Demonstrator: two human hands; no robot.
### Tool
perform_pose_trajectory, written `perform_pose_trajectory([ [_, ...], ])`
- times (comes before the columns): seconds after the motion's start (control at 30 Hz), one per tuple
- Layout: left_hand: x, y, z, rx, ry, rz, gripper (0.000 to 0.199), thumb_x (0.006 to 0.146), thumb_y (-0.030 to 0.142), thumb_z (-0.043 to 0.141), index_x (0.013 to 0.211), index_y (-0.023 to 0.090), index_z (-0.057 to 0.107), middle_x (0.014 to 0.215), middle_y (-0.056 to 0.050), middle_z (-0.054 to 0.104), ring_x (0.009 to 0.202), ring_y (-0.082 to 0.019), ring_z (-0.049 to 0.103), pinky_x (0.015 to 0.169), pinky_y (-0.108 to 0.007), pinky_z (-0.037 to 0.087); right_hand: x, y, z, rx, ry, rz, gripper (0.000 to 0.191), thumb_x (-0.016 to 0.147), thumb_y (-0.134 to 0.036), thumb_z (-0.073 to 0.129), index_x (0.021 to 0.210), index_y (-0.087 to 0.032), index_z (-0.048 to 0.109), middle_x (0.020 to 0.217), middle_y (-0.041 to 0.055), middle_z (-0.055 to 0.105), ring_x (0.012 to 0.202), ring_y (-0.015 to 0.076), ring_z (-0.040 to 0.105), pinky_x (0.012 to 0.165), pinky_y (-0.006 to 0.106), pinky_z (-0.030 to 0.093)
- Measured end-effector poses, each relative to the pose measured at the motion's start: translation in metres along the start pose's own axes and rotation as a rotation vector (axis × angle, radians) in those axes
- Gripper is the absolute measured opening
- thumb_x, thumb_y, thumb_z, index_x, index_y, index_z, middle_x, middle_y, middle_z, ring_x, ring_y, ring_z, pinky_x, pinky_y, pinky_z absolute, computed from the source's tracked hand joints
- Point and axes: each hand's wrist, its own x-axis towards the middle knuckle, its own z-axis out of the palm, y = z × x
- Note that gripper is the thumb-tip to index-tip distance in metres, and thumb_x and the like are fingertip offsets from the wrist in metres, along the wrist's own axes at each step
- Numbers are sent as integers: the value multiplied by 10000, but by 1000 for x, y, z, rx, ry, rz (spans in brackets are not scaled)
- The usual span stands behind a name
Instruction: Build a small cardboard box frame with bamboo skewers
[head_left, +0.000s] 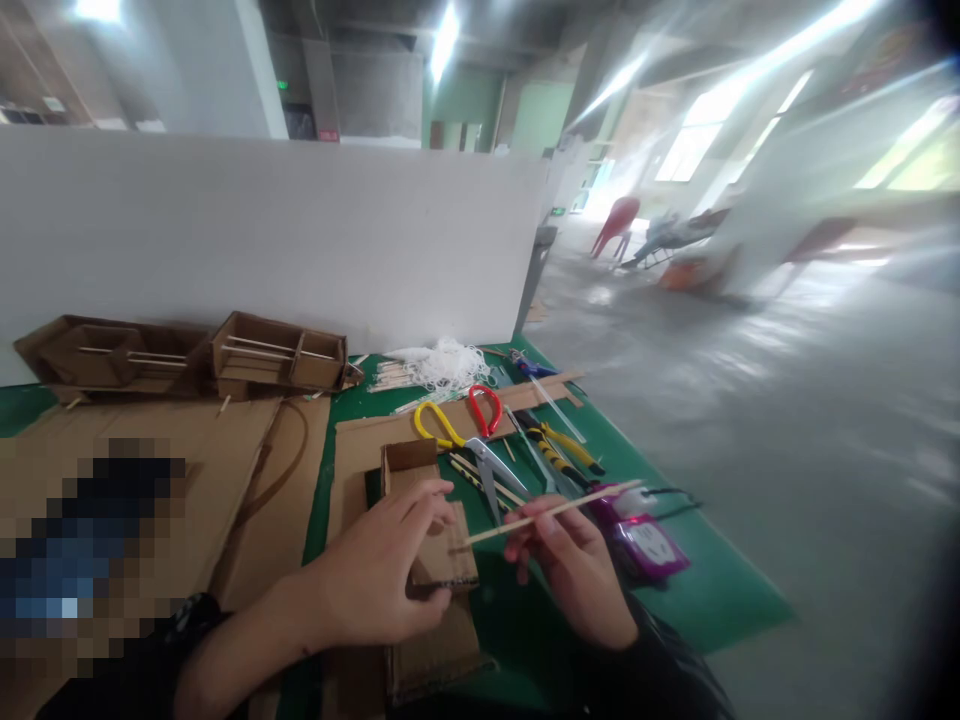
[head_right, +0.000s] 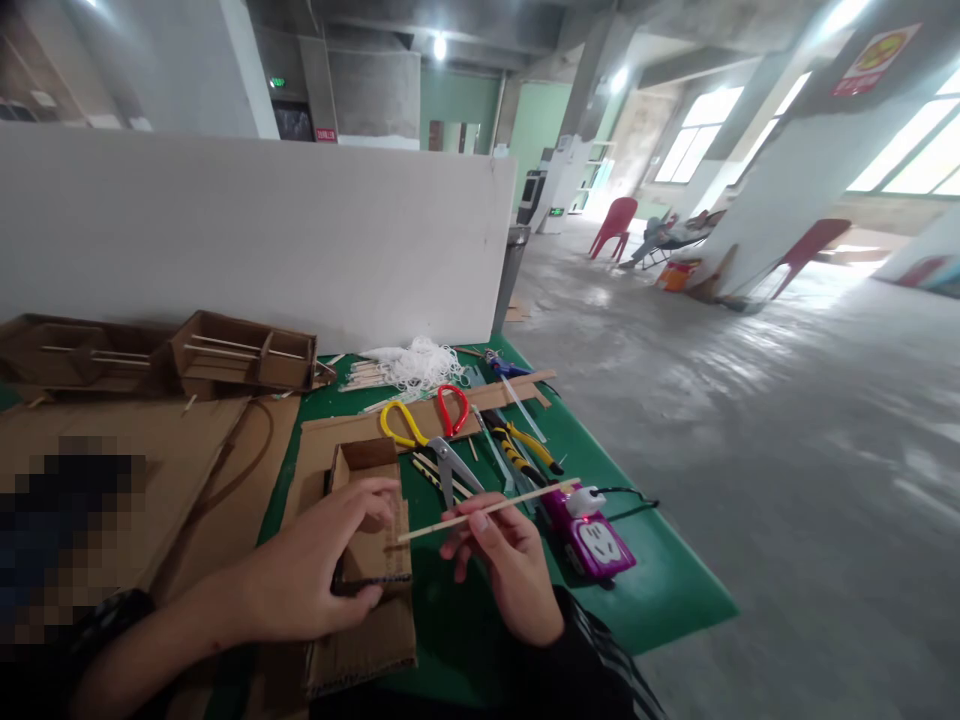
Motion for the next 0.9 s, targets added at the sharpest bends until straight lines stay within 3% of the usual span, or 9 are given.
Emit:
perform_pose_trajectory([
  [0.13, 1, 4, -2, 27, 38, 0, 337, 708, 210, 676, 943, 239, 436, 1256, -72, 566, 1263, -259, 468, 1031, -398, 391, -10, 12, 1, -35, -10, 89, 195, 834, -376, 713, 883, -189, 685, 899, 72, 716, 602, 170, 682, 407, 219, 509],
  [0.27, 1, 6, -3, 50, 10, 19, 258, 746, 250, 671, 890, 231, 457, 1267, -69, 567, 1260, -280, 461, 1019, -426, 369, -21, 21, 1, -46, 10, 127, 218, 801, -369, 746, 899, -178, 708, 934, 86, 705, 624, 168, 677, 434, 229, 521],
  [0.47, 2, 3, -1, 85, 10, 45, 96, 832, 191, 543, 901, 228, 488, 1232, -73, 588, 1276, -263, 454, 1032, -424, 345, -22, 19, 1, -8, 0, 186, 185, 789, -353, 761, 868, -190, 721, 704, 34, 678, 590, 157, 652, 459, 223, 516],
  [0.9, 2, 2, 2, 104, 24, 48, 106, 824, 128, 499, 864, 224, 479, 1163, -59, 605, 1261, -237, 469, 1020, -406, 358, -20, 17, 1, -7, -36, 169, 164, 822, -336, 728, 846, -174, 715, 658, 30, 672, 566, 144, 638, 495, 229, 516],
])
